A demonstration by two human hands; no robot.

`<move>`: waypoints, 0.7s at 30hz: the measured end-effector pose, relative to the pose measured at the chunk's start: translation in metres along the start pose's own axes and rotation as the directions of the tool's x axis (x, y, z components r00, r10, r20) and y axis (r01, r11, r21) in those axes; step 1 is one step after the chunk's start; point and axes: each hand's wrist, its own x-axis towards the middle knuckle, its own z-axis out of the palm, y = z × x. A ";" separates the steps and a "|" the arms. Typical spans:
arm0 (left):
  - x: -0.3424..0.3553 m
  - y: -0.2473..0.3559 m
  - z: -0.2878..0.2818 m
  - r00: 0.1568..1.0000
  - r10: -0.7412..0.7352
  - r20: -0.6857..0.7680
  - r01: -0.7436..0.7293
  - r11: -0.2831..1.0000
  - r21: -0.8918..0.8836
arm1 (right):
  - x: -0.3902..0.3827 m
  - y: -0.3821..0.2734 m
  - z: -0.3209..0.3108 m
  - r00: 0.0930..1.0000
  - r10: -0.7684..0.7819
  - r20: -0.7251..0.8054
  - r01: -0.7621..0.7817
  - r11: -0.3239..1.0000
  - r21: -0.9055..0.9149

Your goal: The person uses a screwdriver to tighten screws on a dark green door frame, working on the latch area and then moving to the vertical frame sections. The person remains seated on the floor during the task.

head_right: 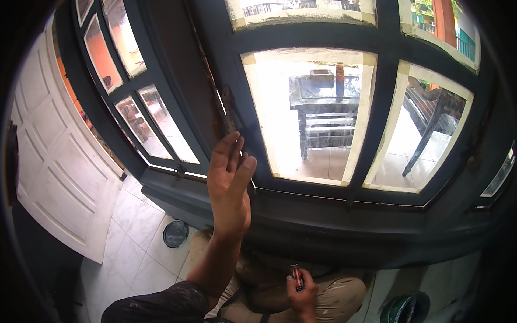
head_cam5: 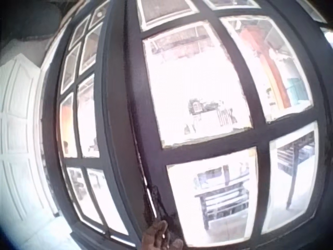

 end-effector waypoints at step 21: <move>0.043 0.043 -0.035 0.789 0.551 0.272 -0.501 0.321 0.804 | 0.000 -0.004 -0.005 0.999 -0.031 0.037 0.030 0.999 0.046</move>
